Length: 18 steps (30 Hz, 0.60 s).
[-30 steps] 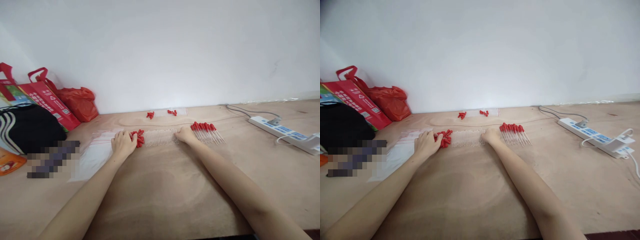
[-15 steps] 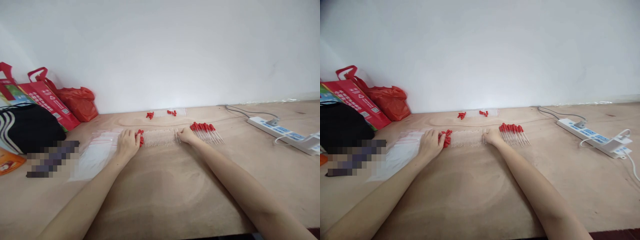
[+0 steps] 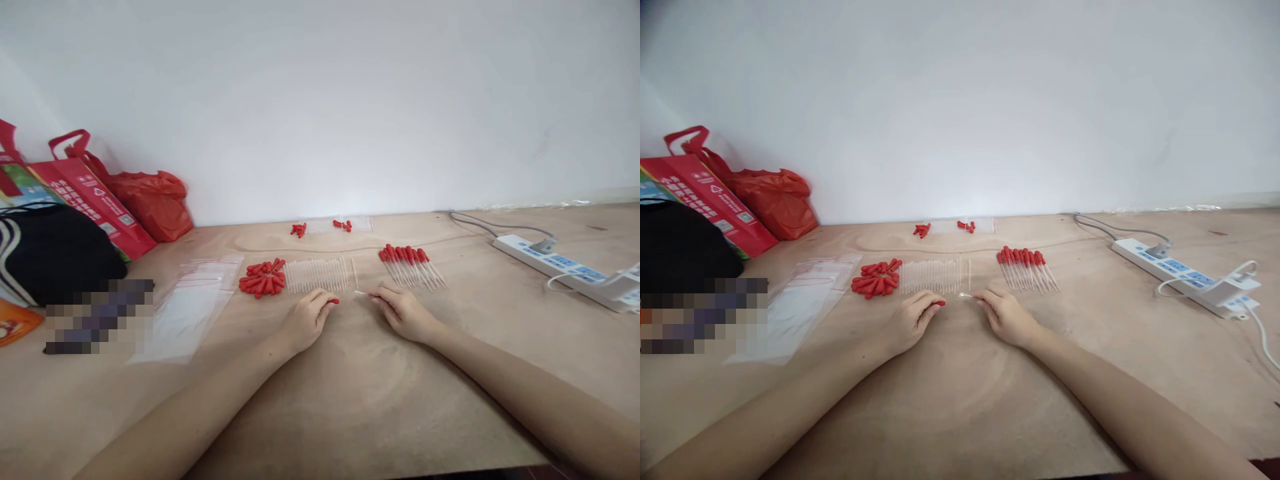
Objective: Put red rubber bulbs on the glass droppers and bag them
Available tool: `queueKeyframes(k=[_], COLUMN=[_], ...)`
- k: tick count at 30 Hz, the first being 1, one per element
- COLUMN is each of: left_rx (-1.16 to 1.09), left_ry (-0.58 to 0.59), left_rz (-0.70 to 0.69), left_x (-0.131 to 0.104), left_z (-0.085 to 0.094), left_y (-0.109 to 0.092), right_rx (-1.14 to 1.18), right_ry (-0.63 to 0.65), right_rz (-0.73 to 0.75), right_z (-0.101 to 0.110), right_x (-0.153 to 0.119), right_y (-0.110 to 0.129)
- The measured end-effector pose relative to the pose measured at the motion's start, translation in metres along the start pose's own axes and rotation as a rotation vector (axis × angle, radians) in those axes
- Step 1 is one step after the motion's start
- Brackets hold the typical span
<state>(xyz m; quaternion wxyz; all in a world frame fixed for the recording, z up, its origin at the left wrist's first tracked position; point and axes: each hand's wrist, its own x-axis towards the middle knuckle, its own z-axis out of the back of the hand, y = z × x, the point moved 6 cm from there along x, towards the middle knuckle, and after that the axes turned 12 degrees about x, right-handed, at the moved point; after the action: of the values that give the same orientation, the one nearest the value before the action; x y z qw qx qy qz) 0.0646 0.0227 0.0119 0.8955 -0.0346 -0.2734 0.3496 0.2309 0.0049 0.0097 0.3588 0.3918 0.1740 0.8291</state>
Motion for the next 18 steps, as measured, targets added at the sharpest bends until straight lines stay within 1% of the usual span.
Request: queueKeyframes(k=[7, 12, 18], left_rx=[-0.037, -0.049, -0.047], left_ry=[0.022, 0.008, -0.04], left_rz=[0.03, 0.027, 0.012], left_x=[0.0, 0.001, 0.0], left_z=[0.002, 0.003, 0.004], left_y=[-0.001, -0.004, -0.006], right_rx=[0.019, 0.004, -0.039], right_ry=[0.053, 0.078, 0.05], right_rz=[0.03, 0.029, 0.058], right_z=[-0.018, -0.022, -0.023], right_x=[0.007, 0.007, 0.005], right_y=[0.013, 0.011, 0.009])
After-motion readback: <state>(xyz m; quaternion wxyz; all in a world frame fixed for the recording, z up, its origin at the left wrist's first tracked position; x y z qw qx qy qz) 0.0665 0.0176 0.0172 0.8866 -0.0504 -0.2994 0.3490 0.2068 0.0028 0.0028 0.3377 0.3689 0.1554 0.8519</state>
